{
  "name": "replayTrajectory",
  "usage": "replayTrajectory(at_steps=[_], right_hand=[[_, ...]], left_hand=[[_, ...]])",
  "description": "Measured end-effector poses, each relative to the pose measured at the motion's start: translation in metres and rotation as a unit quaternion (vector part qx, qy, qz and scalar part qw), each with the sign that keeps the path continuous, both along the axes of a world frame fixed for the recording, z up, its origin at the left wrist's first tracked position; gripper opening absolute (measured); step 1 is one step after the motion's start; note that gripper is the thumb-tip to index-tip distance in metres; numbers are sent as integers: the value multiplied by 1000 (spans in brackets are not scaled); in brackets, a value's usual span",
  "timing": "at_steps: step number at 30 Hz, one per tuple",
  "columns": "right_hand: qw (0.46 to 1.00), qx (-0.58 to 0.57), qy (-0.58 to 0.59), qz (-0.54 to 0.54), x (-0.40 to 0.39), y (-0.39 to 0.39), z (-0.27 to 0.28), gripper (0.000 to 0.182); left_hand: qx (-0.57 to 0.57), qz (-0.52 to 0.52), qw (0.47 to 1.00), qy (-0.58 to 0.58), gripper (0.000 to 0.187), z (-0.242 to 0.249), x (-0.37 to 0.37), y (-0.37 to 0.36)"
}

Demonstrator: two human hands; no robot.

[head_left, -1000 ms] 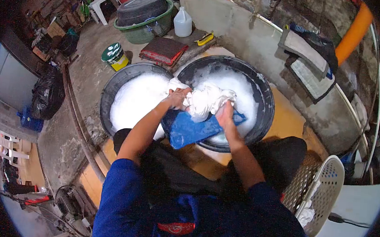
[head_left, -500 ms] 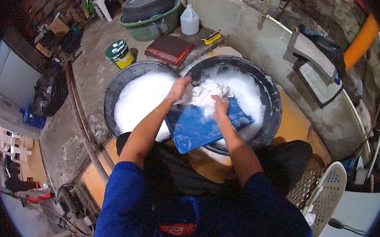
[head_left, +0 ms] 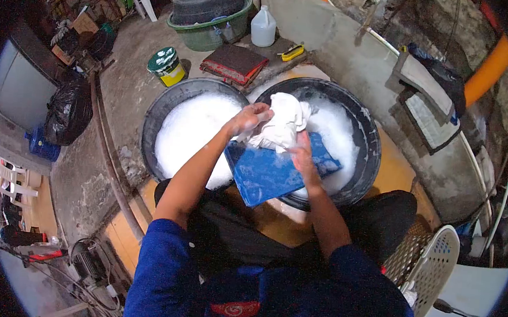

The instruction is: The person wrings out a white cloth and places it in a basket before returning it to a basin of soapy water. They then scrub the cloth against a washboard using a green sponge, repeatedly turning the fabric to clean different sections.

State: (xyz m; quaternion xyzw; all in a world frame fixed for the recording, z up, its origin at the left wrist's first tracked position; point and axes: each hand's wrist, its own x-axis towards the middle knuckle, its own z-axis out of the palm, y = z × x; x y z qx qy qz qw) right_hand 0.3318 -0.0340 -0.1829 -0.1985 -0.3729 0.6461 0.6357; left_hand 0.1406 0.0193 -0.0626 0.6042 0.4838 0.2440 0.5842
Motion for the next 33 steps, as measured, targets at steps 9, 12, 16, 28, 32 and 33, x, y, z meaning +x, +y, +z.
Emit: replayTrajectory(at_steps=[9, 12, 16, 28, 32, 33], right_hand=[[981, -77, 67, 167, 30, -9, 72, 62], [937, -145, -273, 163, 30, -27, 122, 47], [938, -115, -327, 10, 21, -13, 50, 49], [985, -155, 60, -36, -9, -28, 31, 46], [986, -116, -22, 115, 1, -38, 63, 44], [974, -127, -40, 185, 12, -40, 65, 44]], left_hand=[[65, -101, 986, 116, 60, 18, -1, -42], [244, -139, 952, 123, 39, -2, 9, -56], [103, 173, 969, 142, 30, -89, 2, -26], [24, 204, 978, 48, 51, -46, 12, -39], [130, 189, 959, 165, 39, -68, -17, -11], [175, 183, 947, 196, 46, -61, -18, -15]])
